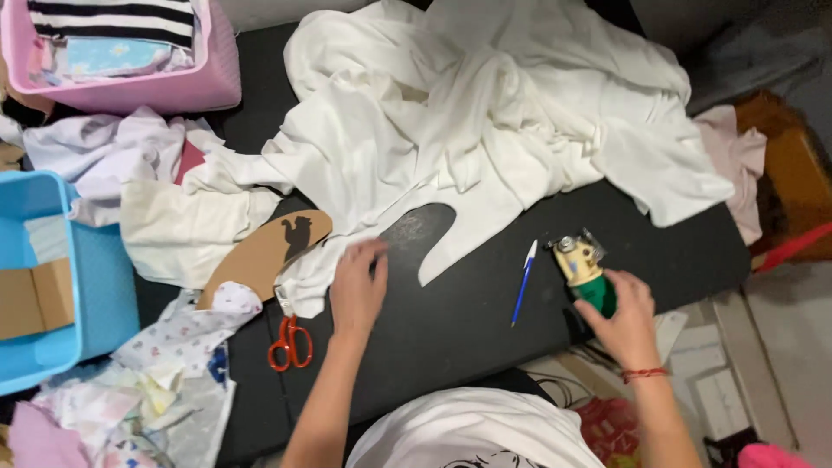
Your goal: Tracing a pattern onto fabric and cutting it out using an electric rotary cutter
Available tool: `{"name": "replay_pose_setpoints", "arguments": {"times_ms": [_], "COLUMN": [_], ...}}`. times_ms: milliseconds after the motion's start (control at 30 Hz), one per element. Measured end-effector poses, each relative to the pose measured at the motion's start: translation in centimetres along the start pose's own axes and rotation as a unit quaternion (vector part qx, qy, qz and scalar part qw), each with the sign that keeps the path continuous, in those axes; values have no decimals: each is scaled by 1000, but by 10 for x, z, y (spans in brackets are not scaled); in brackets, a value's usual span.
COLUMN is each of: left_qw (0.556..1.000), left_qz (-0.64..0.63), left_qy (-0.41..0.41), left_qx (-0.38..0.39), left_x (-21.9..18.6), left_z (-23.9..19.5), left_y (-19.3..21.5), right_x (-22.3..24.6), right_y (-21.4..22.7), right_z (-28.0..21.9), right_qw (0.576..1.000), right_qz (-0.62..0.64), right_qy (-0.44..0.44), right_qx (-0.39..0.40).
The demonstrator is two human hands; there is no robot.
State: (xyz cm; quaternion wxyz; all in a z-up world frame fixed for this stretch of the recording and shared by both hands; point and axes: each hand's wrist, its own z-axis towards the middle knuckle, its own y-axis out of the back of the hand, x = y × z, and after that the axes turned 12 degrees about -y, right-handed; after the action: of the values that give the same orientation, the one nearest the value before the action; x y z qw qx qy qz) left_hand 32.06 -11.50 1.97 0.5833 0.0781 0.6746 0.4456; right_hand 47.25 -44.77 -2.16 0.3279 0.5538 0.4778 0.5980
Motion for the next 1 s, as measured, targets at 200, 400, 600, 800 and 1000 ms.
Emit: {"name": "replay_pose_setpoints", "arguments": {"times_ms": [200, 400, 600, 800, 1000], "left_qw": [983, 951, 974, 982, 966], "left_qz": [170, 126, -15, -31, -149], "left_qy": [64, 172, 169, 176, 209], "left_qx": [42, 224, 149, 66, -37], "left_x": [63, 56, 25, 27, 19], "left_z": [76, 72, 49, 24, -11], "left_y": [-78, -67, -24, 2, 6], "right_x": [-19, 1, 10, -17, 49], "right_y": [-16, 1, 0, -13, 21], "right_z": [0, 6, 24, 40, 21], "right_qw": [995, 990, 993, 997, 569], "right_qz": [-90, -72, -69, -8, 676], "right_qy": [-34, -104, -96, -1, -174], "right_qx": [20, 60, 12, -71, 436]}}
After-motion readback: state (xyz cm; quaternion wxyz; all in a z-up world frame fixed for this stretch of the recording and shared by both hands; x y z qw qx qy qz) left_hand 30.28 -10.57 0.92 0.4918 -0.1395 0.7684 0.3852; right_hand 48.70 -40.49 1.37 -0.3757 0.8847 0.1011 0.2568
